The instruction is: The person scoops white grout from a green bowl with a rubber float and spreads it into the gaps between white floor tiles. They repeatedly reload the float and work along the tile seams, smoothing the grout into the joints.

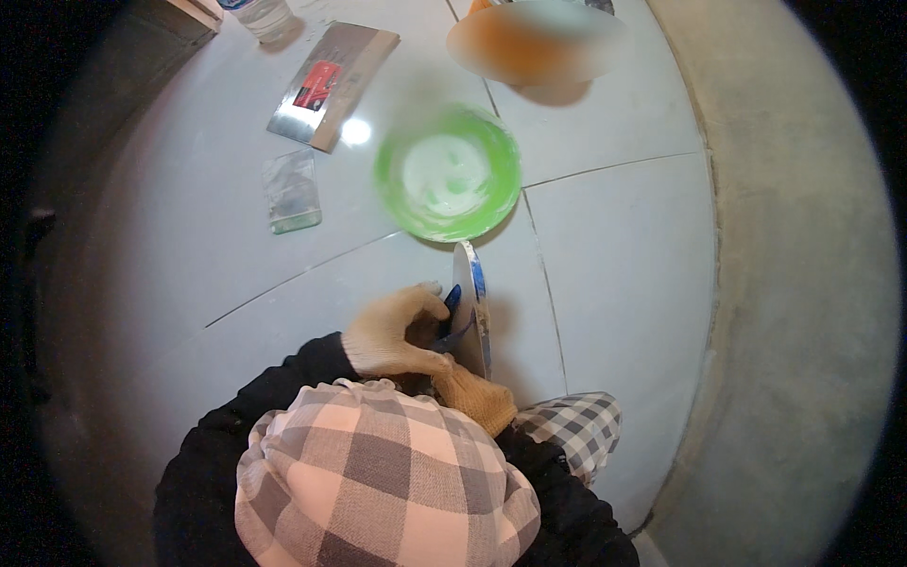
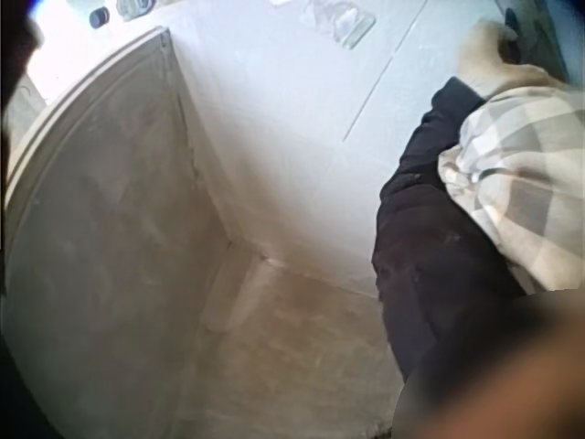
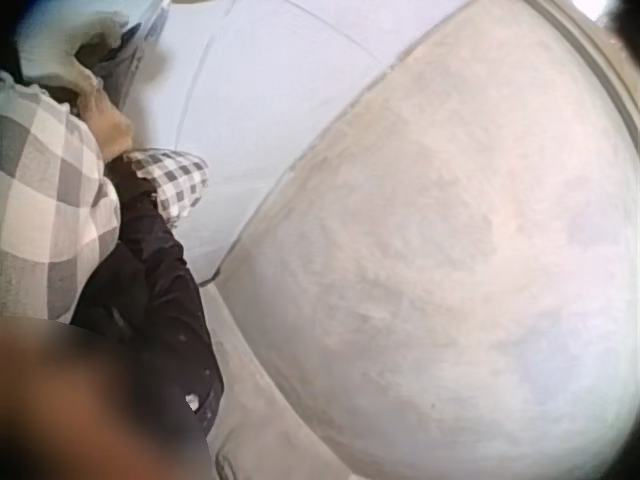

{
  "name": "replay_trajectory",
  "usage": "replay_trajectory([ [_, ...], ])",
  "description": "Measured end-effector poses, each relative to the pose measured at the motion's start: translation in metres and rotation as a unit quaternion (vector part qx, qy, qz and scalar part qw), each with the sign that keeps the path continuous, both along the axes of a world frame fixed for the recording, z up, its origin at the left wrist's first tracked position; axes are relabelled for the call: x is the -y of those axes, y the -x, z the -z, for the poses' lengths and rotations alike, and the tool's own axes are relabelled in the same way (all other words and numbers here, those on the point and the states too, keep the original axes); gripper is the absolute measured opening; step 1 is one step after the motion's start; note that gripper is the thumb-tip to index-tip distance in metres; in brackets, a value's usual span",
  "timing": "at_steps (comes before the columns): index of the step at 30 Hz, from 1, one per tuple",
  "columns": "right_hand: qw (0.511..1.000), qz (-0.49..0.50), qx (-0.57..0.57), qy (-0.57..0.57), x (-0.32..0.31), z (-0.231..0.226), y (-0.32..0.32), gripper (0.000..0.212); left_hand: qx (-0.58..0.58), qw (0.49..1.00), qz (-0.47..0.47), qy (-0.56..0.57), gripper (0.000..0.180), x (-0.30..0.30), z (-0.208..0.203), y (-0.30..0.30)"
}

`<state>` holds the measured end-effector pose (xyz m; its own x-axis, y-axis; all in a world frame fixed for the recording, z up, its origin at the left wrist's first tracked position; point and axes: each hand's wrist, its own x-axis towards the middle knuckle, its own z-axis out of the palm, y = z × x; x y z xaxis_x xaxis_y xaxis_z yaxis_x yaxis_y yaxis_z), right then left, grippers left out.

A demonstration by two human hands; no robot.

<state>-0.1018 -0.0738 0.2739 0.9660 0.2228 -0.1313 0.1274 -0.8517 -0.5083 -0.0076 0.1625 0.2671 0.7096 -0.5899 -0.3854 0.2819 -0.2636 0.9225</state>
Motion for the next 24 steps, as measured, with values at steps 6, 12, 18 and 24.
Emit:
replay_trajectory([
  [6,0.997,-0.061,-0.013,-0.046,-0.018,0.012,-0.004,0.02,0.028,0.997,0.055,-0.035,0.059,0.017,0.003,-0.005],
  [12,0.965,-0.189,-0.081,-0.161,-0.026,-0.011,-0.018,0.018,0.06,0.996,0.038,-0.057,0.046,0.043,0.001,-0.011],
  [18,0.891,0.307,-0.071,-0.328,0.045,-0.083,-0.055,0.035,-0.082,0.994,0.031,0.064,0.023,0.071,-0.001,-0.035],
  [24,0.718,0.153,-0.242,-0.634,0.066,-0.013,-0.062,0.065,-0.149,0.961,-0.01,0.232,0.031,0.078,0.005,-0.035],
])
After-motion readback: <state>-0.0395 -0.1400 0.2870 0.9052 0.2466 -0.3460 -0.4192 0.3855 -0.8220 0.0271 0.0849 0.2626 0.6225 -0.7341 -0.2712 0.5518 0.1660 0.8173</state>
